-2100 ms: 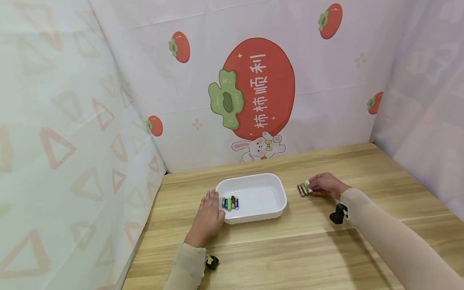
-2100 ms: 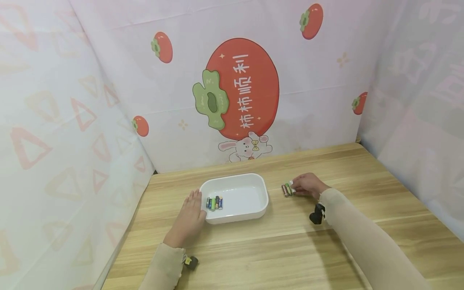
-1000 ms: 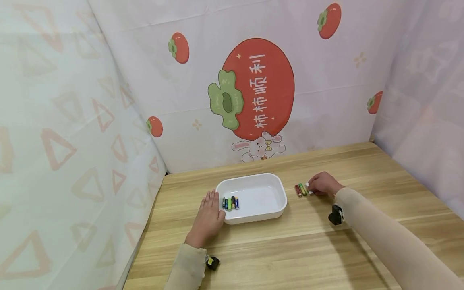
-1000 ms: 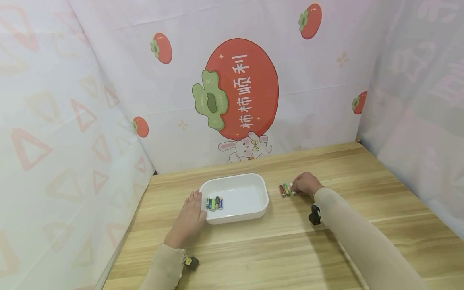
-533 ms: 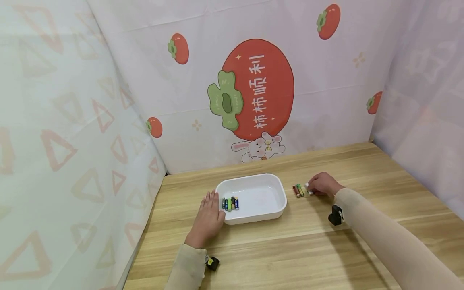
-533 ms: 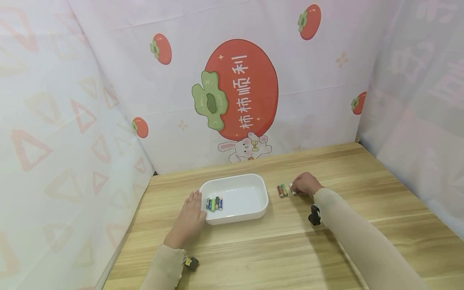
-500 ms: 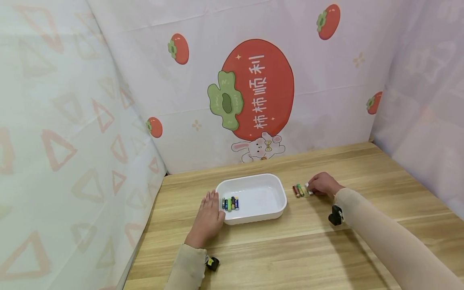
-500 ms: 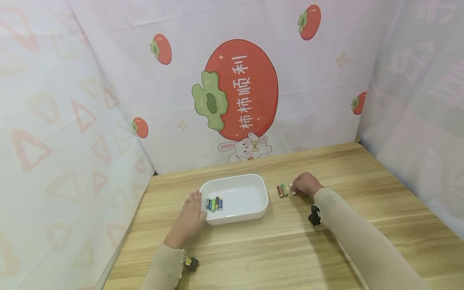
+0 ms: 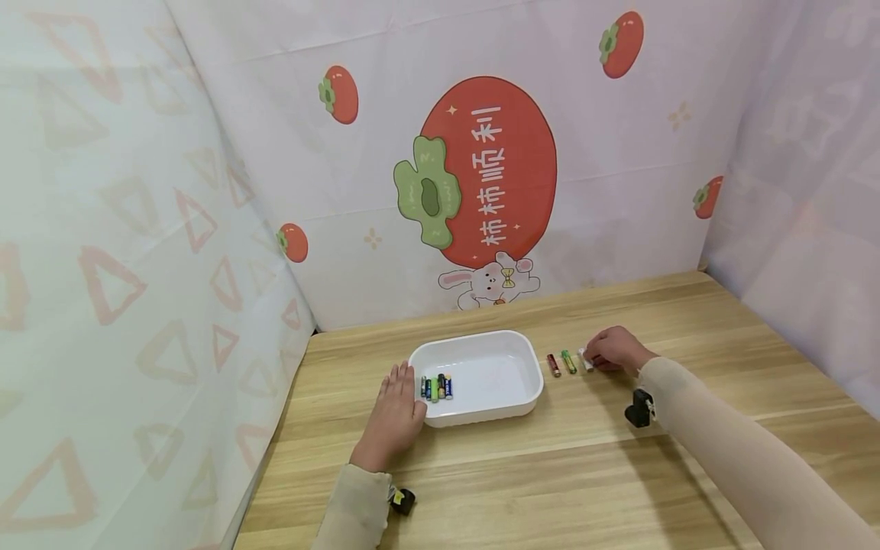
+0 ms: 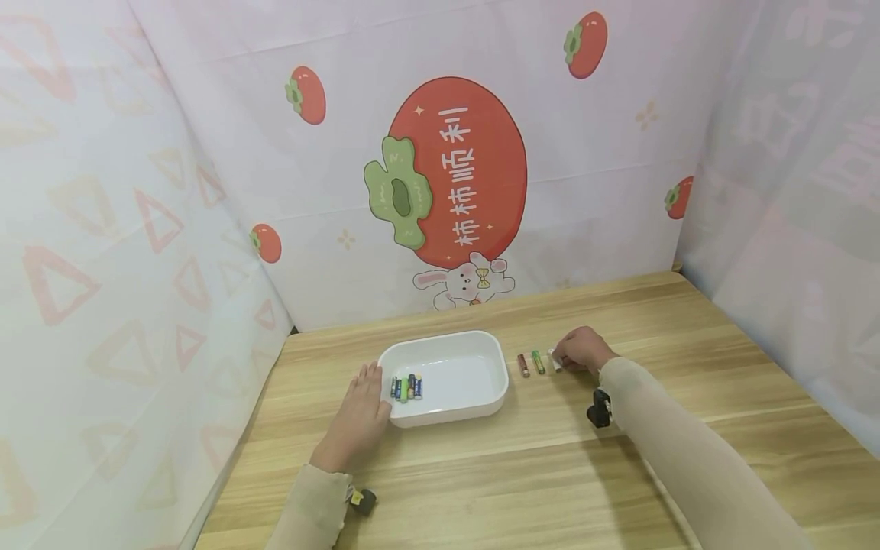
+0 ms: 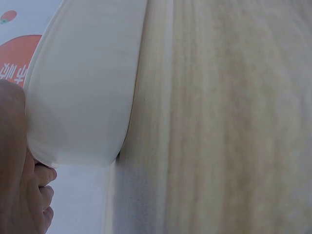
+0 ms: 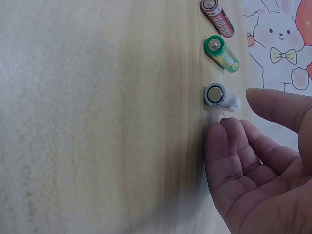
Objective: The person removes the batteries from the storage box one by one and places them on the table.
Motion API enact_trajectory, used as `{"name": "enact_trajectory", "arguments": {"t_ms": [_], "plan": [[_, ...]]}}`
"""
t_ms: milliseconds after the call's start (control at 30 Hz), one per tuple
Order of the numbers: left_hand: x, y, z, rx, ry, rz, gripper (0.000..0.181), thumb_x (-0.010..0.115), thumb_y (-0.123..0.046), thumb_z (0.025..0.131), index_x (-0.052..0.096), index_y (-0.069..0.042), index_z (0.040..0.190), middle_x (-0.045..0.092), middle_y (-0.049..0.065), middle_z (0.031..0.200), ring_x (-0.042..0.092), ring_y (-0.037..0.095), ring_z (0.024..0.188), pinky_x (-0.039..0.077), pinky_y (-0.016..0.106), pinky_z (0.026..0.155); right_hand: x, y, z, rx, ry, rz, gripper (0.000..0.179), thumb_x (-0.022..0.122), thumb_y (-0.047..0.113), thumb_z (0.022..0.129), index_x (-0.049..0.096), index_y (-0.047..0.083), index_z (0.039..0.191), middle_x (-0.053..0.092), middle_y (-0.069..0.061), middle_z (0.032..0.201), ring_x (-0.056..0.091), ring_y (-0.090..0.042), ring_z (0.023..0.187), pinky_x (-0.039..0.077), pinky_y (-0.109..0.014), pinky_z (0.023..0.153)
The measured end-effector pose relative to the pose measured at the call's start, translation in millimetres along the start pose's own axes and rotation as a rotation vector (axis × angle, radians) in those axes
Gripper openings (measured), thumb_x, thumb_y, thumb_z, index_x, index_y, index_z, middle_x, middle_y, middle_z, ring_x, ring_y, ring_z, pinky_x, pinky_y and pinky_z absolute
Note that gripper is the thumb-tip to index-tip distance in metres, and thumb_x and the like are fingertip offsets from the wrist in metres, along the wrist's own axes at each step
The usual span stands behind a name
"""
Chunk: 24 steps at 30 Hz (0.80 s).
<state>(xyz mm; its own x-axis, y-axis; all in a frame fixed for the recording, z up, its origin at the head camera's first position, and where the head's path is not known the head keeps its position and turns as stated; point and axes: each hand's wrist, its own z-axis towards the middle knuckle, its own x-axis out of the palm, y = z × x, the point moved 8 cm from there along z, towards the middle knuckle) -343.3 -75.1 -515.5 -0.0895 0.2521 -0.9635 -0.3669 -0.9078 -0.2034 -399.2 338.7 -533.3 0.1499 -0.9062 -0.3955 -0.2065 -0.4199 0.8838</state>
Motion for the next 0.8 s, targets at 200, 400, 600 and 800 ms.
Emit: {"name": "enact_trajectory", "arguments": {"t_ms": [200, 400, 600, 800], "plan": [[-0.2, 0.5, -0.6, -0.001, -0.004, 0.003, 0.064, 0.041, -0.022, 0.099, 0.018, 0.005, 0.153, 0.014, 0.018, 0.16, 0.006, 0.032, 0.147, 0.009, 0.047, 0.117, -1.8, 10.7, 0.5, -0.021, 0.01, 0.037, 0.033, 0.057, 0.011, 0.095, 0.059, -0.014, 0.117, 0.063, -0.012, 0.086, 0.056, -0.017, 0.067, 0.051, -0.033, 0.061], [0.7, 1.4, -0.8, -0.003, -0.003, 0.007, 0.064, 0.04, -0.022, 0.099, 0.017, 0.005, 0.153, 0.014, 0.017, 0.16, 0.007, 0.032, 0.147, 0.008, 0.046, 0.117, 5.6, 29.1, -0.4, -0.055, 0.028, 0.032, 0.041, 0.056, 0.016, 0.097, 0.055, -0.012, 0.126, 0.058, -0.025, 0.12, 0.063, -0.026, 0.093, 0.056, -0.039, 0.079], [0.6, 1.1, -0.5, 0.012, -0.013, 0.011, 0.064, 0.04, -0.022, 0.099, 0.018, 0.006, 0.152, 0.015, 0.019, 0.159, 0.008, 0.033, 0.146, 0.009, 0.046, 0.117, 18.5, 49.1, -2.0, -0.068, 0.045, 0.017, 0.039, 0.055, 0.017, 0.097, 0.056, -0.01, 0.126, 0.059, -0.024, 0.119, 0.063, -0.029, 0.097, 0.055, -0.04, 0.083], [-1.0, 1.0, 0.2, 0.018, -0.014, 0.008, 0.064, 0.041, -0.023, 0.1, 0.018, 0.005, 0.152, 0.016, 0.02, 0.159, 0.009, 0.034, 0.146, 0.009, 0.046, 0.117, 32.1, 67.0, 1.6, -0.081, 0.074, 0.052, 0.036, 0.056, 0.014, 0.097, 0.057, -0.011, 0.124, 0.062, -0.017, 0.111, 0.062, -0.03, 0.095, 0.053, -0.045, 0.088]]}}
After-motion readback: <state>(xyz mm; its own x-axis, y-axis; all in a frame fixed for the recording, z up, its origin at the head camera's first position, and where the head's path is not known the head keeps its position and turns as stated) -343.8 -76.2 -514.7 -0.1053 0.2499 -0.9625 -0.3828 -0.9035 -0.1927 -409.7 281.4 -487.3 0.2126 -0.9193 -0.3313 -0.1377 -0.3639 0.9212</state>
